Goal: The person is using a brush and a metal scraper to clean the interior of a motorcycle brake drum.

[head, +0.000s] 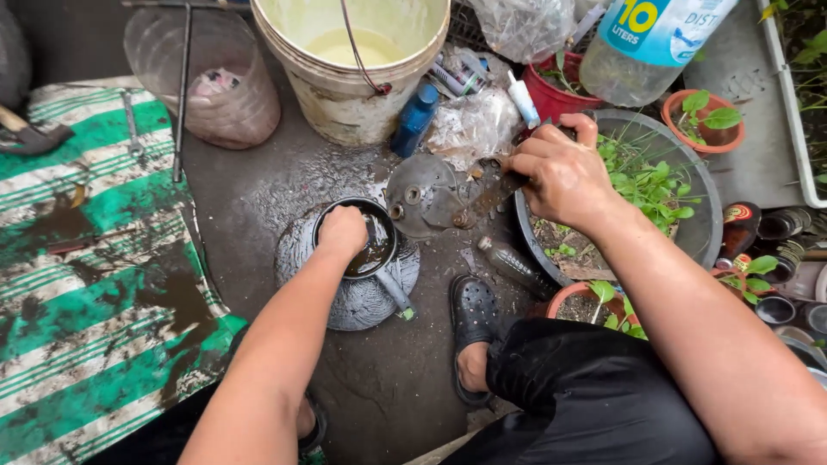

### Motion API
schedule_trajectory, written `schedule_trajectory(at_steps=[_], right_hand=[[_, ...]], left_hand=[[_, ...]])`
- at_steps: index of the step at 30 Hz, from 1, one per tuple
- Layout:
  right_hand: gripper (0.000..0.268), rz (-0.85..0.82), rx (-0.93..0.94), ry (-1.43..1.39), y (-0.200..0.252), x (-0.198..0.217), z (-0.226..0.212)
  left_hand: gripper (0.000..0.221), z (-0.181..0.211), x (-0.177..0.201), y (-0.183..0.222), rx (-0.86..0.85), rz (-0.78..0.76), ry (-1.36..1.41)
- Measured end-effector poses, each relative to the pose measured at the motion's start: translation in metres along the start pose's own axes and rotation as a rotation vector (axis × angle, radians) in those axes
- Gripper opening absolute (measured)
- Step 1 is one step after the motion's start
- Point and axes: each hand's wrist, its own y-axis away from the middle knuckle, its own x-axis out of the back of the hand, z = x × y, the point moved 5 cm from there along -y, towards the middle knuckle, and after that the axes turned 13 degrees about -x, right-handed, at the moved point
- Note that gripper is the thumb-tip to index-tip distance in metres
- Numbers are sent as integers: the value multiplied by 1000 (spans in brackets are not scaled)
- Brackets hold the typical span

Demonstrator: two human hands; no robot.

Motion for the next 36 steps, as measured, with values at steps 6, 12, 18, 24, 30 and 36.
schedule_trajectory(at_steps=[6,12,18,24,30,36], right_hand=[[31,-123,-13,85,0,-4,-11],[23,-256,-95,61,9,-30,-3],[23,-243,-82,86,17,-58,5],[18,-63,-41,126,11,-47,-2],[31,191,-54,160,6,-18,1],[34,158,-149,96,9,-9,14]], left_hand=[[48,-79,-96,-13,434,-44,338],[36,-55,-123,5,845,496,1386],[53,79,9,23,192,112,1423],[20,60,21,26,266,271,1087],[101,35,-12,100,533,331,465],[82,32,-7,87,422,282,354]])
